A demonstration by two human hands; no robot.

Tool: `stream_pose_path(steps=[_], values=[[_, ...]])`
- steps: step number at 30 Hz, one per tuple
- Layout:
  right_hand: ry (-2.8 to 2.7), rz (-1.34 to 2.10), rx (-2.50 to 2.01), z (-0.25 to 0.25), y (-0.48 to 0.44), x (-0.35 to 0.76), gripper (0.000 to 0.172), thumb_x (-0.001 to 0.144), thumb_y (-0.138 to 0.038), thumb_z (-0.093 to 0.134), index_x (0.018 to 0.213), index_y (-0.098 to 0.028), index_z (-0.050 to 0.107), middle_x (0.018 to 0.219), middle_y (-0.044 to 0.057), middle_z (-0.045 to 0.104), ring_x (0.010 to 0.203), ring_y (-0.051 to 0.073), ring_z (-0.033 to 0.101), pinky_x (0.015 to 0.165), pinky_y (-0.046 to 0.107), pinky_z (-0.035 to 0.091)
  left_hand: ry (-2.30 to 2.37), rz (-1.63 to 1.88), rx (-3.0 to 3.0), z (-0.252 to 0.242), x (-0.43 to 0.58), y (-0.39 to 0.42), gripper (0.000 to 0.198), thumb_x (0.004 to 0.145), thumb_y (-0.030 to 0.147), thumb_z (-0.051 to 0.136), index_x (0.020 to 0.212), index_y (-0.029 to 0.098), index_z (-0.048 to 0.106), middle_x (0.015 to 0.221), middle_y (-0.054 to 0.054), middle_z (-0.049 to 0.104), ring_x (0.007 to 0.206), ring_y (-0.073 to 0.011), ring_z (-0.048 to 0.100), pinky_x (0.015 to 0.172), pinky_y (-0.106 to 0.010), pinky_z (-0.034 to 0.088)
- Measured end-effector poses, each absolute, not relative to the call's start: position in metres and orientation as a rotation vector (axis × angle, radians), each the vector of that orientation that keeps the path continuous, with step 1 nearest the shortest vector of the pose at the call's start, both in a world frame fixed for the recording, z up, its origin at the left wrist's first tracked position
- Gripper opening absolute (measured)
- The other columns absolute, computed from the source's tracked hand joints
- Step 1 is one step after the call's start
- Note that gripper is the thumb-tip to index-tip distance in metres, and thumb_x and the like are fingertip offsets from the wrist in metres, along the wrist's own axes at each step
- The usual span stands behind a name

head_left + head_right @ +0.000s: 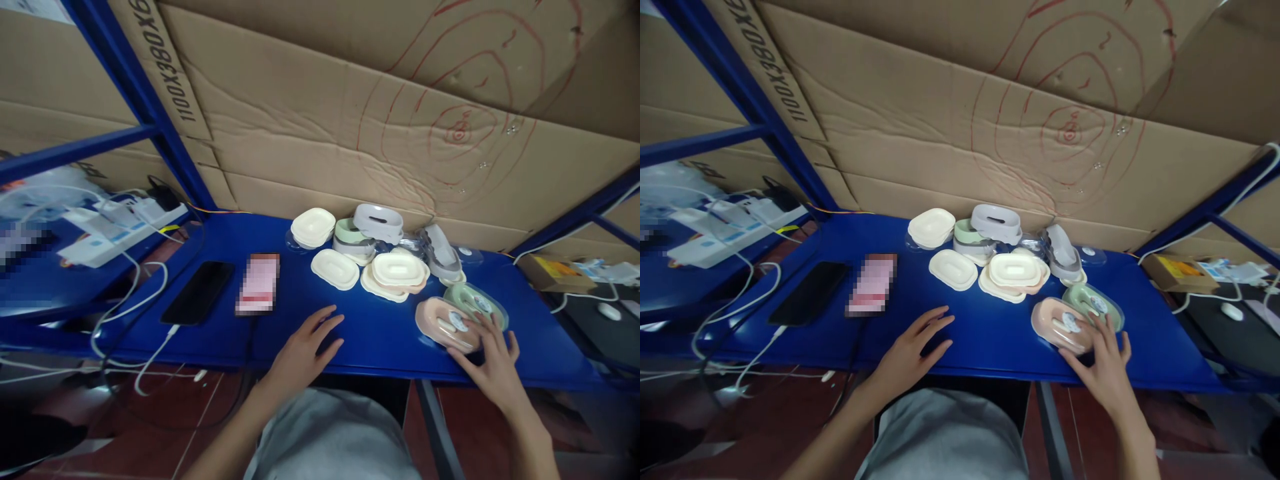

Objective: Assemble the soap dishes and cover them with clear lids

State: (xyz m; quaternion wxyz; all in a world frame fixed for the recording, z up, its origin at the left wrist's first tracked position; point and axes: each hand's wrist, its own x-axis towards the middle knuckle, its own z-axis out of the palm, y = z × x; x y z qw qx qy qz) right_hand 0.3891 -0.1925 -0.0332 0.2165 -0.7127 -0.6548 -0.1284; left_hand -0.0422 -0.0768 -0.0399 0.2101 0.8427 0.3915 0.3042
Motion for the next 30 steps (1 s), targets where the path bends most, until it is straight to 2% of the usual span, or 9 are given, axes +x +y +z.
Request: stream_pose_path(steps=[4,7,10,14,19,22,26,28,30], values=[[-1.737,-0.377,-1.97,-0.038,-0.194,0.417,0.072,0.093,-0.081,0.051,0.135,-0.024,0.059,0.15,0.017,0.06,0.153,0.041,0.043,0.122,0.064,0.031,1.076,0.889,2.373,-0.041,-0.042,-0.076,0.038,0.106,0.032,0.059,0.145,0.032,0.06,0.153,-0.006,0.06,0.138,-0.0243,0.064,0.115,-0.044,0.056],[-1.705,-0.424,-1.977,-0.039,-0.197,0.439,0.072,0.092,-0.081,0.052,0.134,-0.023,0.06,0.145,0.018,0.063,0.148,0.04,0.049,0.119,0.061,0.037,1.068,0.913,2.377,-0.039,-0.042,-0.076,0.036,0.106,0.031,0.06,0.141,0.031,0.063,0.15,-0.006,0.063,0.135,-0.024,0.065,0.114,-0.043,0.057],[-1.643,-0.442,-2.033,-0.04,-0.201,0.458,0.076,0.091,-0.083,0.051,0.138,-0.024,0.06,0.148,0.017,0.062,0.147,0.041,0.05,0.118,0.063,0.038,1.056,0.91,2.381,-0.038,-0.041,-0.076,0.032,0.106,0.03,0.06,0.138,0.03,0.065,0.147,-0.006,0.064,0.133,-0.0237,0.066,0.113,-0.043,0.058],[-1.562,-0.489,-2.1,-0.034,-0.192,0.456,0.085,0.092,-0.083,0.047,0.154,-0.024,0.051,0.163,0.018,0.048,0.154,0.044,0.04,0.121,0.069,0.031,1.072,0.899,2.393,-0.035,-0.04,-0.077,0.03,0.105,0.028,0.06,0.135,0.029,0.067,0.144,-0.007,0.066,0.131,-0.0242,0.068,0.111,-0.043,0.059],[-1.839,-0.403,-1.788,-0.015,-0.135,0.395,0.063,0.104,-0.054,0.052,0.159,-0.023,0.047,0.161,0.017,0.051,0.154,0.037,0.041,0.123,0.06,0.036,1.072,0.891,2.43,-0.034,-0.039,-0.078,0.028,0.106,0.028,0.06,0.133,0.027,0.068,0.143,-0.007,0.066,0.13,-0.0249,0.068,0.11,-0.044,0.06],[-2.033,-0.343,-1.686,-0.001,-0.09,0.357,0.056,0.107,-0.048,0.052,0.158,-0.026,0.049,0.162,0.013,0.052,0.154,0.035,0.042,0.122,0.06,0.035,1.076,0.898,2.431,-0.036,-0.039,-0.078,0.028,0.106,0.028,0.06,0.133,0.027,0.067,0.142,-0.007,0.067,0.13,-0.025,0.068,0.11,-0.044,0.06],[-2.179,-0.325,-1.571,0.016,-0.053,0.33,0.034,0.109,-0.042,0.051,0.132,-0.025,0.069,0.134,0.009,0.074,0.134,0.031,0.063,0.12,0.058,0.034,1.074,0.877,2.431,-0.036,-0.04,-0.078,0.031,0.106,0.029,0.06,0.137,0.029,0.065,0.144,-0.007,0.065,0.132,-0.0256,0.066,0.111,-0.045,0.059],[-2.189,-0.32,-1.508,0.021,-0.054,0.317,0.028,0.109,-0.038,0.053,0.122,-0.025,0.073,0.123,0.008,0.078,0.124,0.028,0.068,0.118,0.055,0.036,1.09,0.877,2.415,-0.034,-0.04,-0.079,0.039,0.106,0.029,0.06,0.145,0.031,0.06,0.15,-0.008,0.061,0.135,-0.0263,0.065,0.111,-0.045,0.06],[-2.203,-0.295,-1.443,0.021,-0.066,0.298,0.024,0.108,-0.035,0.056,0.121,-0.025,0.073,0.121,0.007,0.078,0.12,0.026,0.07,0.117,0.053,0.037,1.112,0.908,2.388,-0.032,-0.041,-0.081,0.05,0.105,0.03,0.062,0.154,0.033,0.051,0.161,-0.01,0.051,0.14,-0.0284,0.061,0.111,-0.046,0.06]])
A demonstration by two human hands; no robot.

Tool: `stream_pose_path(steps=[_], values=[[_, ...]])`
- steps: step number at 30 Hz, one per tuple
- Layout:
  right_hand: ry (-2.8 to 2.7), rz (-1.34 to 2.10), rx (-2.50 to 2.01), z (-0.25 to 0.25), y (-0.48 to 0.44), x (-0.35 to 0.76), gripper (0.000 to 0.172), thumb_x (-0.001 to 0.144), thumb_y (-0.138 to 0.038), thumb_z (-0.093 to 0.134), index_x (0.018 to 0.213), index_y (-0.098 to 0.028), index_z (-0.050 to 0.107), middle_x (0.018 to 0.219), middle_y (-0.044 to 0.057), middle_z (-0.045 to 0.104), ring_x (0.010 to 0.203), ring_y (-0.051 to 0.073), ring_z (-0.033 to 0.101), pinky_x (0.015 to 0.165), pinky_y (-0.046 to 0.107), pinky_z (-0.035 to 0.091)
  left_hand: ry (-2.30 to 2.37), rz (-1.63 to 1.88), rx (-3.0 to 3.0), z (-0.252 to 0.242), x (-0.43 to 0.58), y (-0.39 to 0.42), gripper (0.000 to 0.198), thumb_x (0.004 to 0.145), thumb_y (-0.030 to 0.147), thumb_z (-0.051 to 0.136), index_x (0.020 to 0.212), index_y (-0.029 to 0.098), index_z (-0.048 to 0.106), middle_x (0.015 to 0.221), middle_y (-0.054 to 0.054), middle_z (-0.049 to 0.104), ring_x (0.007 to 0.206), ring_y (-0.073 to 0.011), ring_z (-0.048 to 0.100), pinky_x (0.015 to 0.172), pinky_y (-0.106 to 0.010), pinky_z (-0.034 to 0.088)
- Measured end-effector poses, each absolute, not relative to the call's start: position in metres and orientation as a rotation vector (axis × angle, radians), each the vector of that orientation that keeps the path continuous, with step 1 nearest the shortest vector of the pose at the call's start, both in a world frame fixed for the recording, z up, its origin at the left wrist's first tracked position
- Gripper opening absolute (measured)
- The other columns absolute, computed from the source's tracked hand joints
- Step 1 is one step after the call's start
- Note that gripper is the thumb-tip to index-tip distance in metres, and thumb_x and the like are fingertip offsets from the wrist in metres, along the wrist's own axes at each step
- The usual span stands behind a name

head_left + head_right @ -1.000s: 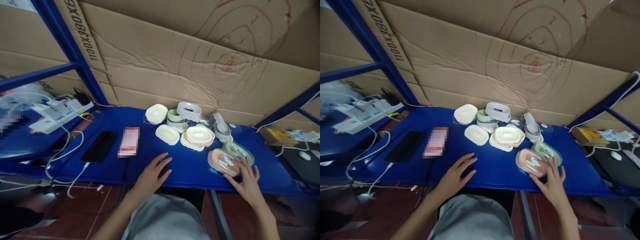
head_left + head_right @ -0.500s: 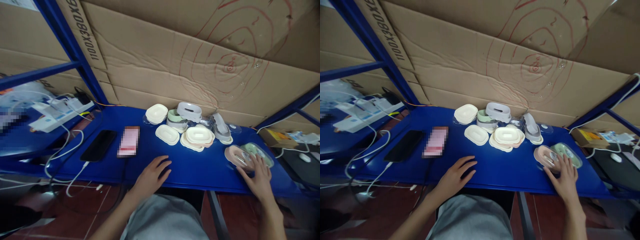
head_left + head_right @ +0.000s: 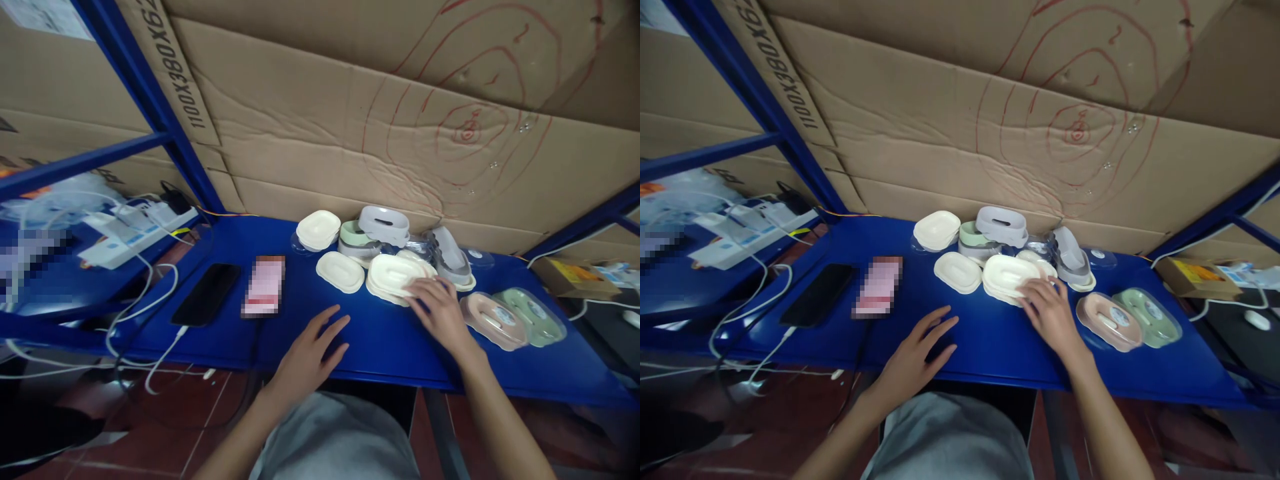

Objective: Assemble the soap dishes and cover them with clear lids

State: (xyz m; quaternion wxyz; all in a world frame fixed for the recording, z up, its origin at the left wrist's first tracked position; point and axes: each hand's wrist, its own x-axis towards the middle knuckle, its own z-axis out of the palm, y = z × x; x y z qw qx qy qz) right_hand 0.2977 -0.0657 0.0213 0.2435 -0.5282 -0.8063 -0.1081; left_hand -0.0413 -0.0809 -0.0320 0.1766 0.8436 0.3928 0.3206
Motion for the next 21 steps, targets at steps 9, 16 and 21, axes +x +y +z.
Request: stream_pose_path(steps=[9,16,21], values=[[-2.412,-0.001,-1.207,-0.004,-0.113,0.232,0.028,0.108,-0.034,0.058,0.134,-0.027,0.067,0.13,0.007,0.074,0.128,0.023,0.065,0.119,0.048,0.041,0.944,0.957,2.508,-0.034,-0.041,-0.077,0.028,0.103,0.028,0.067,0.131,0.027,0.068,0.149,-0.011,0.062,0.144,-0.0309,0.056,0.119,-0.053,0.052],[-2.003,-0.338,-1.632,-0.008,-0.071,0.299,0.04,0.11,-0.034,0.046,0.144,-0.026,0.065,0.137,0.01,0.072,0.131,0.032,0.063,0.107,0.052,0.048,0.969,0.888,2.488,-0.032,-0.041,-0.079,0.034,0.102,0.027,0.068,0.136,0.027,0.065,0.158,-0.009,0.056,0.146,-0.0288,0.056,0.12,-0.049,0.052],[-2.065,-0.325,-1.475,-0.009,-0.089,0.271,0.036,0.108,-0.028,0.051,0.14,-0.026,0.067,0.128,0.009,0.076,0.118,0.029,0.07,0.1,0.048,0.05,1.075,0.854,2.361,-0.035,-0.043,-0.08,0.064,0.099,0.032,0.072,0.158,0.034,0.046,0.173,-0.01,0.035,0.151,-0.0307,0.05,0.115,-0.045,0.056]])
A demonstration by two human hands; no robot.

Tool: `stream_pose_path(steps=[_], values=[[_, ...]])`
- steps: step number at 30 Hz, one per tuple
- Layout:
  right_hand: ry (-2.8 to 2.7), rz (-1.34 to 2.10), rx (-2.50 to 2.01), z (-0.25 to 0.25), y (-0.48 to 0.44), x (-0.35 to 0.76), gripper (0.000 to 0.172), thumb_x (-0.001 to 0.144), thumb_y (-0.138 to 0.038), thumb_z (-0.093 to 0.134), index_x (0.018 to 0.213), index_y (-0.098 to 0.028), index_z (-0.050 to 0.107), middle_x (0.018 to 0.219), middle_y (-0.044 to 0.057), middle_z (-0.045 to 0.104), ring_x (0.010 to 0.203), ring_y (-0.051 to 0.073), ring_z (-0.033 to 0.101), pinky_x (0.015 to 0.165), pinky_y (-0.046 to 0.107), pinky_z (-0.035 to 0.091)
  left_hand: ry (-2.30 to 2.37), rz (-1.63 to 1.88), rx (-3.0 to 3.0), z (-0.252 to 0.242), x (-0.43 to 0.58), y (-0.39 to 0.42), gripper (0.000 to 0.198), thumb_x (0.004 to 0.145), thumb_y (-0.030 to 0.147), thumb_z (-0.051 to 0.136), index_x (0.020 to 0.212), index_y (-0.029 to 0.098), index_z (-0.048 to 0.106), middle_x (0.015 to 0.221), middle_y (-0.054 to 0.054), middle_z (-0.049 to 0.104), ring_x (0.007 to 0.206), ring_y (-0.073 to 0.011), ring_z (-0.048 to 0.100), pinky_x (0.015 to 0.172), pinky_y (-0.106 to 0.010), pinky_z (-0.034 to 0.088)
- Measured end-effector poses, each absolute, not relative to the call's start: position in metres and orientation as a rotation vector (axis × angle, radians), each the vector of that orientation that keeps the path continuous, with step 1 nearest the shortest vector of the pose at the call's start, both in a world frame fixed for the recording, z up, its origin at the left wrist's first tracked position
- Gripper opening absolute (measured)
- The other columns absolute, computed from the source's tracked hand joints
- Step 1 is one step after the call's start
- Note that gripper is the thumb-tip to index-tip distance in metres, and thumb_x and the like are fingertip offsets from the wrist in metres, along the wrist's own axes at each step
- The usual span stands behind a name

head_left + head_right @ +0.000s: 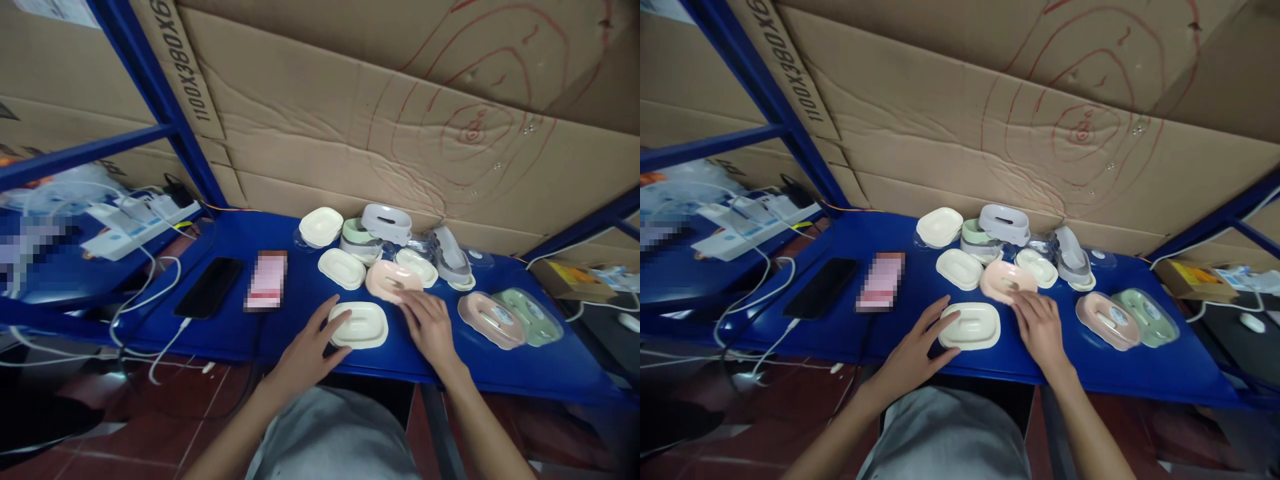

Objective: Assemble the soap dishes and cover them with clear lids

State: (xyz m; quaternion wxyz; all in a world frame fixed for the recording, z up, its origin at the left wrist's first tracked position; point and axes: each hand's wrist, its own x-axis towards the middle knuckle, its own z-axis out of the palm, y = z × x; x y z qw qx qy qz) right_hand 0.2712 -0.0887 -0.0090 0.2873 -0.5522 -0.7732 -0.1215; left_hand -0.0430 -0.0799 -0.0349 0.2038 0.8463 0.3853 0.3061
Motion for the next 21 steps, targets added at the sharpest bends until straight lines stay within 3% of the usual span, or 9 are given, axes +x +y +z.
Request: stream_pose_path(steps=[4,7,11,17,21], values=[[-2.228,-0.153,-1.287,-0.01,-0.116,0.232,0.046,0.107,-0.018,0.052,0.151,-0.03,0.056,0.134,0.007,0.074,0.124,0.027,0.068,0.101,0.047,0.049,1.085,0.884,2.316,-0.035,-0.044,-0.08,0.076,0.098,0.028,0.074,0.163,0.036,0.037,0.175,-0.011,0.029,0.146,-0.0301,0.055,0.111,-0.044,0.059],[-2.312,-0.051,-1.246,-0.009,-0.126,0.215,0.051,0.107,-0.015,0.05,0.156,-0.03,0.051,0.134,0.008,0.074,0.124,0.026,0.068,0.101,0.046,0.049,1.038,0.941,2.366,-0.033,-0.043,-0.078,0.066,0.099,0.022,0.072,0.158,0.033,0.046,0.171,-0.011,0.036,0.154,-0.0311,0.046,0.119,-0.048,0.052],[-2.341,-0.033,-1.26,-0.009,-0.128,0.21,0.044,0.108,-0.019,0.053,0.151,-0.027,0.056,0.134,0.009,0.074,0.126,0.026,0.067,0.105,0.046,0.048,0.945,0.958,2.416,-0.031,-0.042,-0.075,0.043,0.1,0.02,0.07,0.141,0.03,0.063,0.16,-0.008,0.053,0.157,-0.0295,0.041,0.124,-0.05,0.047],[-2.416,-0.08,-1.233,-0.011,-0.13,0.211,0.039,0.107,-0.018,0.055,0.145,-0.026,0.061,0.137,0.007,0.073,0.131,0.024,0.065,0.109,0.045,0.045,0.913,0.913,2.474,-0.033,-0.041,-0.074,0.041,0.102,0.021,0.067,0.143,0.027,0.061,0.157,-0.007,0.058,0.158,-0.0285,0.039,0.124,-0.05,0.049],[-2.375,-0.13,-1.3,-0.002,-0.105,0.245,0.038,0.108,-0.031,0.055,0.146,-0.028,0.06,0.139,0.007,0.072,0.131,0.025,0.065,0.109,0.046,0.044,0.923,0.928,2.487,-0.032,-0.04,-0.074,0.04,0.102,0.02,0.066,0.141,0.026,0.062,0.154,-0.008,0.06,0.157,-0.0289,0.041,0.122,-0.05,0.05]])
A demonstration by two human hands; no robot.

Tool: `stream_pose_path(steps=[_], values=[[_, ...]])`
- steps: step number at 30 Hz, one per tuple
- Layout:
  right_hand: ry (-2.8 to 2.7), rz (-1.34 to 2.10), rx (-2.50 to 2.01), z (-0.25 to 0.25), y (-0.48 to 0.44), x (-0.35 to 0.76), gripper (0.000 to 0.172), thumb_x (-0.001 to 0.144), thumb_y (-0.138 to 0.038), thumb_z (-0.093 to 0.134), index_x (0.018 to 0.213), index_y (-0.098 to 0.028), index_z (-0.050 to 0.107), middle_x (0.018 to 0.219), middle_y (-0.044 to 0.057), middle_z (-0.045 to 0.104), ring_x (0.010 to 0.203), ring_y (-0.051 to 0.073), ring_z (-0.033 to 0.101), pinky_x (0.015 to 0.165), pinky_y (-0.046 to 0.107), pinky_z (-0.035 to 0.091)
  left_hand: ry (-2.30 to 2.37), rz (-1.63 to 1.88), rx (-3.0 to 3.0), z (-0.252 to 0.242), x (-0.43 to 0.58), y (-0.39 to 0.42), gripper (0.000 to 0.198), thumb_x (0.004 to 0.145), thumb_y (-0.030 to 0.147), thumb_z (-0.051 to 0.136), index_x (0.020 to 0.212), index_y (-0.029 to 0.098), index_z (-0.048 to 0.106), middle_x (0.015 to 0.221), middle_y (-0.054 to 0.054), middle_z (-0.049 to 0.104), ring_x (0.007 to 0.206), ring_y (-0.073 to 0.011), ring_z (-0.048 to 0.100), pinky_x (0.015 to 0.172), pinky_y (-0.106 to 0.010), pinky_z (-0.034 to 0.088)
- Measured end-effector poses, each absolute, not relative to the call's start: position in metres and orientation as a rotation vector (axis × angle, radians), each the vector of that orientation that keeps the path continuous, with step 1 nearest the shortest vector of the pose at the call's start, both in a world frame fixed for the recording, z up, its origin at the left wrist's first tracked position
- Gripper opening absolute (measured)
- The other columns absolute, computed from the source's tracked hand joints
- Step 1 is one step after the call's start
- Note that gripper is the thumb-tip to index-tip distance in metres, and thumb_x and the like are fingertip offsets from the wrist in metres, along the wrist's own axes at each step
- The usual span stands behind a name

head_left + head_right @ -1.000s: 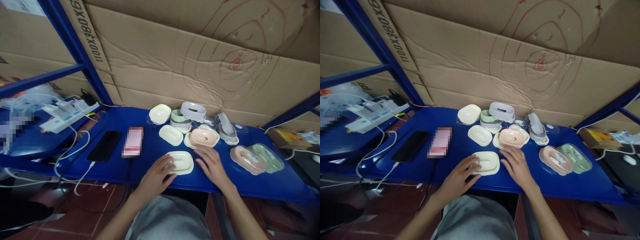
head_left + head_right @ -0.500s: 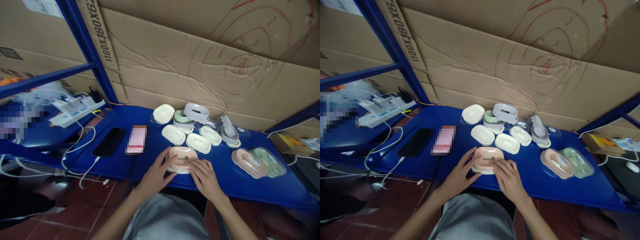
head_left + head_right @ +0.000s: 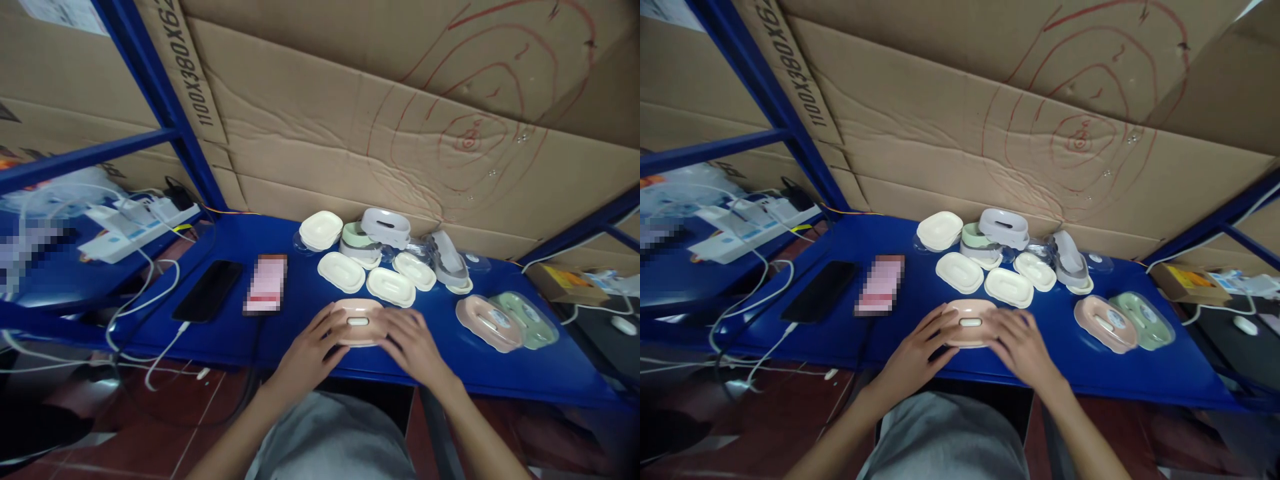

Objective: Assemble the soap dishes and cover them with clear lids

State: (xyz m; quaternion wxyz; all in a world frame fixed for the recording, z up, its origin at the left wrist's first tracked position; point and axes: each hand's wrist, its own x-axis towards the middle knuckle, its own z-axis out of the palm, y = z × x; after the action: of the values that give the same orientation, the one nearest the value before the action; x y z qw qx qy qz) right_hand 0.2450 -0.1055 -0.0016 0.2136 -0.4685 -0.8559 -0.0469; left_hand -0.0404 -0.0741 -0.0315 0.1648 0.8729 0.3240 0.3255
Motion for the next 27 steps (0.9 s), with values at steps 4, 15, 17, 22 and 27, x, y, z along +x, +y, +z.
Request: stream_pose_path(steps=[4,15,17,22,27], values=[[-1.985,-0.458,-1.676,0.013,-0.053,0.312,0.037,0.109,-0.038,0.047,0.135,-0.021,0.068,0.131,0.012,0.074,0.122,0.031,0.065,0.101,0.046,0.043,0.924,0.927,2.488,-0.03,-0.04,-0.074,0.037,0.102,0.017,0.064,0.138,0.026,0.063,0.156,-0.006,0.059,0.157,-0.028,0.041,0.122,-0.049,0.051],[-1.685,-0.887,-2.176,0.006,0.019,0.363,0.041,0.095,-0.022,0.054,0.134,-0.013,0.064,0.116,0.019,0.066,0.104,0.033,0.056,0.085,0.042,0.037,0.932,0.924,2.491,-0.031,-0.041,-0.073,0.037,0.103,0.019,0.063,0.139,0.028,0.063,0.156,-0.006,0.059,0.157,-0.0289,0.042,0.122,-0.049,0.051],[-1.63,-0.886,-2.177,0.004,0.021,0.366,0.038,0.093,-0.019,0.054,0.128,-0.012,0.065,0.114,0.019,0.066,0.104,0.033,0.056,0.082,0.041,0.038,0.937,0.929,2.495,-0.031,-0.041,-0.074,0.036,0.104,0.019,0.063,0.138,0.028,0.064,0.155,-0.007,0.059,0.156,-0.0297,0.042,0.122,-0.051,0.051],[-1.529,-0.877,-2.116,0.007,0.021,0.374,0.031,0.092,-0.028,0.057,0.118,-0.013,0.063,0.107,0.016,0.066,0.099,0.031,0.056,0.077,0.038,0.042,0.949,0.917,2.508,-0.031,-0.039,-0.074,0.036,0.105,0.021,0.062,0.14,0.028,0.063,0.155,-0.007,0.059,0.156,-0.0304,0.042,0.121,-0.053,0.052],[-1.541,-0.874,-1.979,0.019,0.009,0.367,0.021,0.096,-0.025,0.05,0.11,-0.014,0.062,0.1,0.014,0.067,0.097,0.029,0.059,0.083,0.04,0.044,0.939,0.913,2.488,-0.028,-0.039,-0.074,0.038,0.103,0.018,0.063,0.14,0.028,0.063,0.154,-0.007,0.06,0.156,-0.0293,0.042,0.122,-0.052,0.051]])
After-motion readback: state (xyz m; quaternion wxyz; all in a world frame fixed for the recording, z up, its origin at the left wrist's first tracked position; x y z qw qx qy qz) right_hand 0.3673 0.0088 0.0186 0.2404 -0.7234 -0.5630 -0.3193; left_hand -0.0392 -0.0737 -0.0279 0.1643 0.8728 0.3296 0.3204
